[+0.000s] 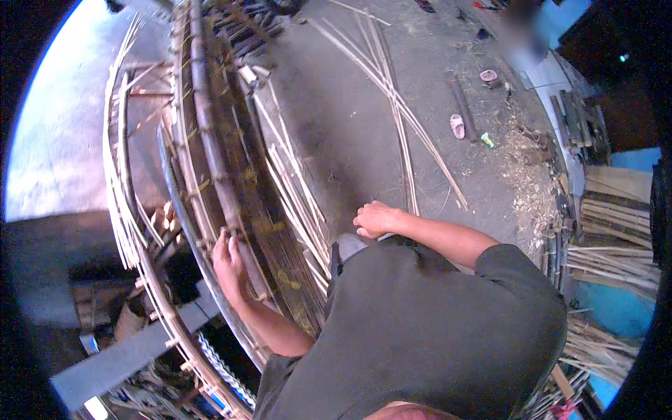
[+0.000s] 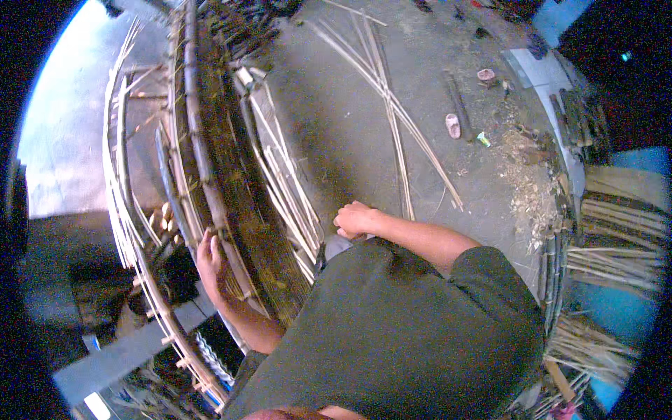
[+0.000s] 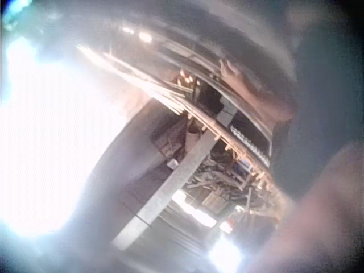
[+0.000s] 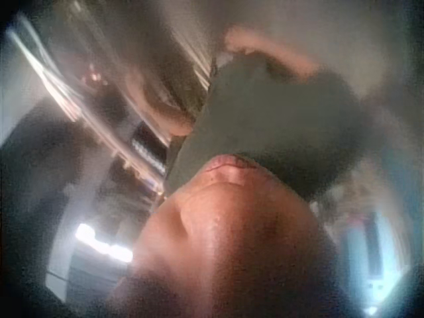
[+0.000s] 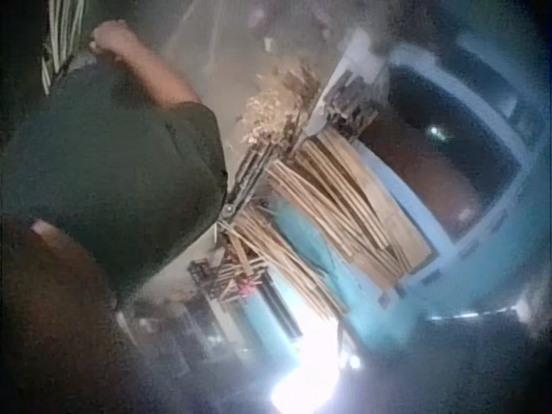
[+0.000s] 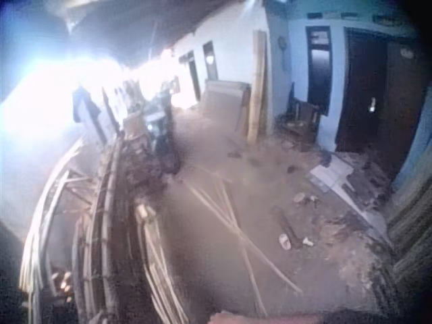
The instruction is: The person repeatedly picks up thin bamboo sticks from the floor and ties them to a horizontal bamboo rack using yellow string. The person walks along the rack, securing each stick in place.
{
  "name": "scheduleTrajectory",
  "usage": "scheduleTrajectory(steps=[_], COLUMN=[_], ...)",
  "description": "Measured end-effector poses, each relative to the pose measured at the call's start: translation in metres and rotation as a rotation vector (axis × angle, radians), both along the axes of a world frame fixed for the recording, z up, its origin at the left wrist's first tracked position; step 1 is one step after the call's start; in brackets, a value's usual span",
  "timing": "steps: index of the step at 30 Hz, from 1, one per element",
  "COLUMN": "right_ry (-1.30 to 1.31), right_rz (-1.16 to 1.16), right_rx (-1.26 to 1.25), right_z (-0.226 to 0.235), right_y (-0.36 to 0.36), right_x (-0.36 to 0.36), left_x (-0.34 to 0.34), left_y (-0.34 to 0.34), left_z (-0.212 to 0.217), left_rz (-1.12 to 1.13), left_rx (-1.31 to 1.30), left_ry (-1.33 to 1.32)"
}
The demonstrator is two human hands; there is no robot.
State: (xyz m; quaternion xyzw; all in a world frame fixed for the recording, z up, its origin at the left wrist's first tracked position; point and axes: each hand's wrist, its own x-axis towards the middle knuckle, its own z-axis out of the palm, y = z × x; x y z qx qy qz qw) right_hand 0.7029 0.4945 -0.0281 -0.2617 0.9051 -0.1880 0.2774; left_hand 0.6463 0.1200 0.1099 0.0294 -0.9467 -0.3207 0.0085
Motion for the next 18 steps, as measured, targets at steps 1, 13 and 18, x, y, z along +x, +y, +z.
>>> scheduleTrajectory(steps=[1,13,18], right_ry=[0.012,-0.275,-0.647], right_rz=[-0.065,-0.826,-1.101], right_rx=[-0.042,-0.131,0.010], right_z=[-0.002,-0.165,-0.249], right_y=[0.017,0.208,0.289], right_x=[-0.013,-0.100,-0.149], left_x=[-0.028,-0.310,-0.380], left_y=[0.027,0.302,0.371], left_z=[-0.002,-0.220,-0.393], left_rz=[-0.006,-0.700,-0.890], left_rx=[0.033,-0.189,-0.227], left_ry=[-0.079,-0.453,-0.785])
